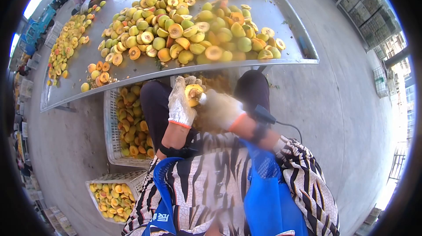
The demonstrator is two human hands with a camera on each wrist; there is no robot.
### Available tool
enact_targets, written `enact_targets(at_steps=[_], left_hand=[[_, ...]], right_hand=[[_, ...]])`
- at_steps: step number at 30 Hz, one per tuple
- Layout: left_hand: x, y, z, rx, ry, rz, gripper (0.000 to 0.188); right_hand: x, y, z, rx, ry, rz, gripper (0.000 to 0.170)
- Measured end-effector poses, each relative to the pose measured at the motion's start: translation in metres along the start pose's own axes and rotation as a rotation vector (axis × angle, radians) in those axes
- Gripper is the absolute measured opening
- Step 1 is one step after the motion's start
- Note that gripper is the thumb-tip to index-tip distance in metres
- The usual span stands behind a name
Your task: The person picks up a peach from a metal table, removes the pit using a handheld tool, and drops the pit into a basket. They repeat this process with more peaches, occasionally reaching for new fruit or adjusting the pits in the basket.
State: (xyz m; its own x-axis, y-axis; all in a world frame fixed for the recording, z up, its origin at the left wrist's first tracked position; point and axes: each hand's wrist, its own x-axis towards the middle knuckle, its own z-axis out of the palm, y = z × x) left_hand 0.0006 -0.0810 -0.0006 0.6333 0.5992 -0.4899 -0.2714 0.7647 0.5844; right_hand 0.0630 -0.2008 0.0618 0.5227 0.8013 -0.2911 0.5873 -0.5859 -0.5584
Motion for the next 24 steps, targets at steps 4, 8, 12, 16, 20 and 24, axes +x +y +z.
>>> enact_targets(at_steps=[4,8,12,16,20,24], left_hand=[[0.002,-0.013,0.001,0.082,0.049,0.12,0.032],[0.003,-0.023,-0.005,0.176,0.032,0.176,0.03],[0.004,-0.022,-0.01,0.25,-0.086,0.209,0.03],[-0.001,-0.009,0.0,0.224,-0.241,0.18,0.032],[0.01,-0.007,-0.018,0.459,-0.333,0.162,0.036],[0.011,-0.01,-0.021,0.426,-0.361,0.134,0.035]], right_hand=[[0.006,0.02,0.02,0.047,-0.006,-0.005,0.032],[0.005,0.026,0.03,0.108,-0.045,0.005,0.035],[0.012,0.043,0.046,0.222,-0.121,-0.098,0.031],[-0.001,0.023,0.031,0.627,-0.29,0.182,0.021],[-0.003,0.028,0.018,0.619,-0.51,0.032,0.014],[0.002,0.056,0.031,0.695,-0.589,-0.273,0.015]])
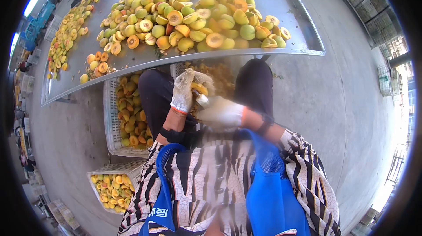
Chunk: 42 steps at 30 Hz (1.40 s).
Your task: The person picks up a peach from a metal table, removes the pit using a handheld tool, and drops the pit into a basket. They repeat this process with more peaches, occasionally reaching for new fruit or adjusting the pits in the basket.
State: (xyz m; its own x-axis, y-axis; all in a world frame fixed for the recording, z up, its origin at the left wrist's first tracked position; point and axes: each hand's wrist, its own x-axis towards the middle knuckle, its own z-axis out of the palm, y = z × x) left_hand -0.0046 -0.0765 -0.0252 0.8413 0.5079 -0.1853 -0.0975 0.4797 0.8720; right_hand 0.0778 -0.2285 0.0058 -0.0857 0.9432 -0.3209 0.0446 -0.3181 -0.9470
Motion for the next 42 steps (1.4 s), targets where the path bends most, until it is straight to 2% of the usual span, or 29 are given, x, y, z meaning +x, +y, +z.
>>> enact_targets(at_steps=[2,4,7,9,10,11,12,14,16,19,21,23,25,28,29,30,31,32,34,35,37,38,39,41,42], left_hand=[[0.001,-0.001,-0.003,-0.007,-0.021,-0.007,0.036],[0.004,-0.003,-0.008,0.029,-0.036,-0.021,0.04],[0.001,-0.002,0.0,0.036,-0.089,0.148,0.033],[0.001,-0.008,-0.001,-0.09,-0.045,0.023,0.032],[0.005,-0.011,-0.002,-0.151,-0.027,-0.036,0.032],[0.017,-0.035,-0.014,0.053,0.01,0.091,0.032],[0.035,-0.076,-0.034,0.255,0.049,0.216,0.032],[0.039,-0.084,-0.036,0.077,0.012,0.169,0.031],[0.022,-0.041,-0.01,-0.679,-0.138,-0.183,0.03],[0.02,-0.036,-0.005,-0.651,-0.11,-0.221,0.031],[0.02,-0.035,-0.008,-0.78,-0.227,-0.26,0.033],[0.02,-0.035,-0.007,-0.814,-0.25,-0.278,0.031],[0.018,-0.026,0.003,-0.751,-0.179,-0.272,0.029],[0.016,-0.001,0.003,-0.468,0.225,-0.233,0.029],[0.019,-0.002,-0.006,-0.302,0.265,-0.051,0.028],[0.019,0.007,-0.014,-0.268,0.342,0.056,0.026],[0.02,0.014,-0.029,-0.373,0.284,0.223,0.024],[0.014,0.031,-0.038,-0.238,0.388,0.308,0.026],[0.006,0.062,-0.064,-0.202,0.618,0.507,0.026],[-0.002,0.076,-0.086,-0.024,0.734,0.63,0.026],[-0.021,0.102,-0.12,0.449,0.965,0.706,0.027],[-0.028,0.109,-0.146,0.975,1.14,0.697,0.032],[-0.028,0.11,-0.173,1.015,1.206,0.634,0.039],[-0.013,0.106,-0.178,0.666,1.045,0.706,0.044],[-0.004,0.104,-0.167,0.768,0.994,0.641,0.046]], right_hand=[[0.003,0.017,-0.004,0.371,-0.118,0.099,0.022],[0.009,0.03,-0.011,1.064,-0.3,0.342,0.031],[0.011,0.036,-0.01,1.344,-0.415,0.365,0.038],[0.012,0.041,-0.007,0.927,-0.171,0.315,0.037],[0.013,0.043,-0.006,0.846,-0.121,0.29,0.038],[0.014,0.045,-0.006,0.762,-0.07,0.269,0.038],[0.014,0.048,-0.006,0.811,-0.087,0.26,0.04],[0.016,0.06,-0.006,0.858,-0.096,0.257,0.042],[0.021,0.078,-0.007,0.878,-0.077,0.278,0.042],[0.025,0.09,-0.007,0.987,-0.044,0.342,0.04],[0.026,0.091,-0.007,1.093,-0.013,0.401,0.038],[0.021,0.086,-0.005,1.125,-0.039,0.37,0.036],[0.014,0.071,-0.006,1.1,-0.11,0.272,0.031],[0.006,0.058,-0.017,1.09,-0.205,0.136,0.024],[0.002,0.052,-0.021,1.077,-0.25,0.072,0.023],[-0.002,0.04,-0.02,0.892,-0.159,0.006,0.022],[-0.006,0.028,-0.019,0.701,-0.062,-0.041,0.024],[-0.002,0.036,-0.022,0.806,0.01,0.043,0.024],[0.007,0.059,-0.029,1.004,-0.005,0.053,0.019],[0.012,0.07,-0.033,1.102,-0.012,0.059,0.017],[0.009,0.012,-0.018,1.038,0.202,0.152,0.013],[0.007,-0.004,-0.017,1.264,0.218,0.294,0.014],[0.008,-0.002,-0.015,1.073,0.237,0.24,0.015],[0.009,-0.006,-0.011,0.965,0.247,0.262,0.015],[0.008,0.01,-0.014,0.951,0.16,0.199,0.021]])
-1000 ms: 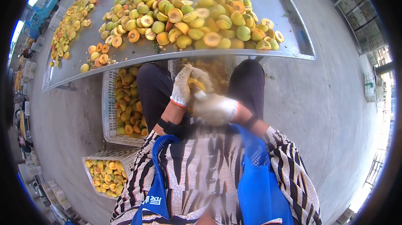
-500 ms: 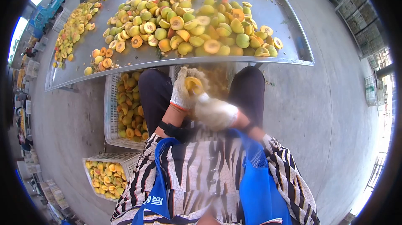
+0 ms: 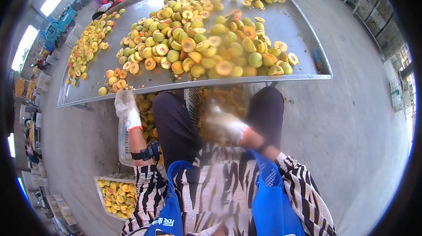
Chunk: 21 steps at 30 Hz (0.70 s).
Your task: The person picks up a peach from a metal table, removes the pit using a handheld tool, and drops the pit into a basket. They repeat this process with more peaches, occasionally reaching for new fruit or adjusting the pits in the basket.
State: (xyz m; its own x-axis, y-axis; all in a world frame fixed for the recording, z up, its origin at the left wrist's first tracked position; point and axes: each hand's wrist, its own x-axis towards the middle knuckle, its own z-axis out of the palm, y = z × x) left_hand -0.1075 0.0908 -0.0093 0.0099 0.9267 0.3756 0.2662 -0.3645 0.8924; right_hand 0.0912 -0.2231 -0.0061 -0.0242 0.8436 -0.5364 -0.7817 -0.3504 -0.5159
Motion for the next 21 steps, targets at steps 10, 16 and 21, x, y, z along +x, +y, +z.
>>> enact_targets(at_steps=[10,16,21], left_hand=[[0.003,0.048,0.166,0.836,-0.943,0.437,0.058],[0.008,0.044,0.179,0.858,-0.924,0.417,0.053],[-0.006,0.005,0.137,-0.522,-0.602,-0.41,0.032]], right_hand=[[0.014,0.009,-0.008,-0.286,0.098,0.048,0.037],[0.018,0.009,-0.01,-0.375,0.194,0.003,0.032],[0.003,-0.015,0.007,-0.619,0.462,-0.174,0.023]])
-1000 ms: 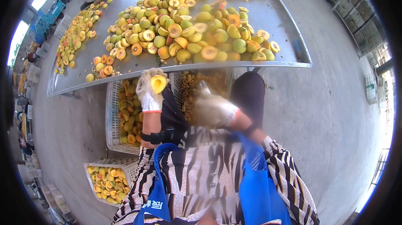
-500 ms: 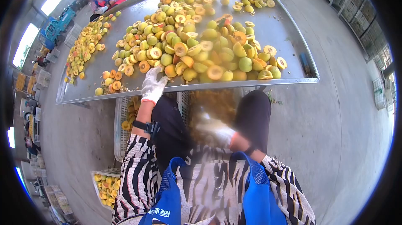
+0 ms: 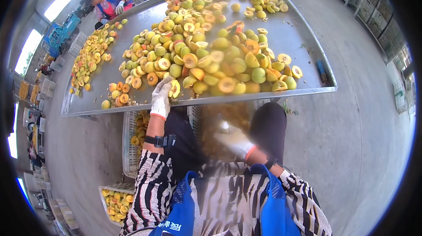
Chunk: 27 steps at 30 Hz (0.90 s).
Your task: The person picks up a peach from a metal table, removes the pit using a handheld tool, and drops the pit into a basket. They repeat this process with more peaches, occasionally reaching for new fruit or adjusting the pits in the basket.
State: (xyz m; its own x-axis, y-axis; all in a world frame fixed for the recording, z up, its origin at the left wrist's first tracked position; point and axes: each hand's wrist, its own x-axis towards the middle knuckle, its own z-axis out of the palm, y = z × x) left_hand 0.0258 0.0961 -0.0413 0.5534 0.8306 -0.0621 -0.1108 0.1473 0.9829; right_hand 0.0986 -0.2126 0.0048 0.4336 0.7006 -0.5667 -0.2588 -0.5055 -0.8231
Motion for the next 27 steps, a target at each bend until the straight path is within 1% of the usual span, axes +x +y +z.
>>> enact_targets(at_steps=[1,2,4,5,6,7,8,9,11,14,15,16,20,22,23,27], left_hand=[[-0.033,0.029,0.013,-0.218,-0.01,-0.057,0.03],[-0.042,0.024,0.009,-0.268,-0.054,-0.074,0.032],[-0.085,0.055,0.032,-0.58,-0.076,-0.355,0.039],[-0.096,0.053,0.036,-0.589,-0.107,-0.374,0.041],[-0.106,0.052,0.04,-0.598,-0.14,-0.391,0.042],[-0.117,0.055,0.045,-0.581,-0.091,-0.456,0.041],[-0.123,0.053,0.049,-0.619,-0.108,-0.455,0.04],[-0.128,0.05,0.053,-0.655,-0.125,-0.457,0.04],[-0.137,0.043,0.055,-0.689,-0.143,-0.454,0.037],[-0.152,0.049,0.062,-0.588,-0.112,-0.331,0.035],[-0.155,0.049,0.063,-0.58,-0.104,-0.307,0.034],[-0.158,0.048,0.063,-0.572,-0.095,-0.282,0.033],[-0.161,0.034,0.063,-0.445,-0.024,-0.167,0.032],[-0.162,0.029,0.061,-0.418,-0.06,-0.151,0.031],[-0.163,0.027,0.061,-0.404,-0.079,-0.145,0.031],[-0.169,0.03,0.066,-0.388,-0.059,-0.095,0.029]], right_hand=[[-0.006,-0.011,0.002,-0.023,0.015,-0.048,0.024],[-0.012,-0.023,0.005,-0.048,0.03,-0.096,0.024],[0.001,-0.015,0.012,-0.216,0.085,-0.407,0.026],[0.004,-0.012,0.016,-0.302,0.112,-0.56,0.027],[0.001,-0.015,0.019,-0.401,0.14,-0.571,0.028],[-0.003,-0.022,0.023,-0.5,0.17,-0.583,0.029],[-0.007,-0.033,0.026,-0.599,0.202,-0.594,0.03],[-0.014,-0.049,0.029,-0.635,0.14,-0.393,0.031],[-0.011,-0.042,0.032,-0.659,0.154,-0.441,0.031],[-0.014,-0.032,0.031,-0.729,0.128,-0.546,0.027],[-0.016,-0.033,0.032,-0.752,0.125,-0.543,0.022],[-0.018,-0.034,0.033,-0.774,0.121,-0.541,0.021],[-0.031,-0.046,0.035,-0.65,0.053,-0.432,0.024],[-0.035,-0.05,0.036,-0.623,0.033,-0.357,0.026],[-0.035,-0.048,0.037,-0.634,0.05,-0.357,0.026],[-0.03,-0.04,0.04,-0.643,0.087,-0.37,0.028]])
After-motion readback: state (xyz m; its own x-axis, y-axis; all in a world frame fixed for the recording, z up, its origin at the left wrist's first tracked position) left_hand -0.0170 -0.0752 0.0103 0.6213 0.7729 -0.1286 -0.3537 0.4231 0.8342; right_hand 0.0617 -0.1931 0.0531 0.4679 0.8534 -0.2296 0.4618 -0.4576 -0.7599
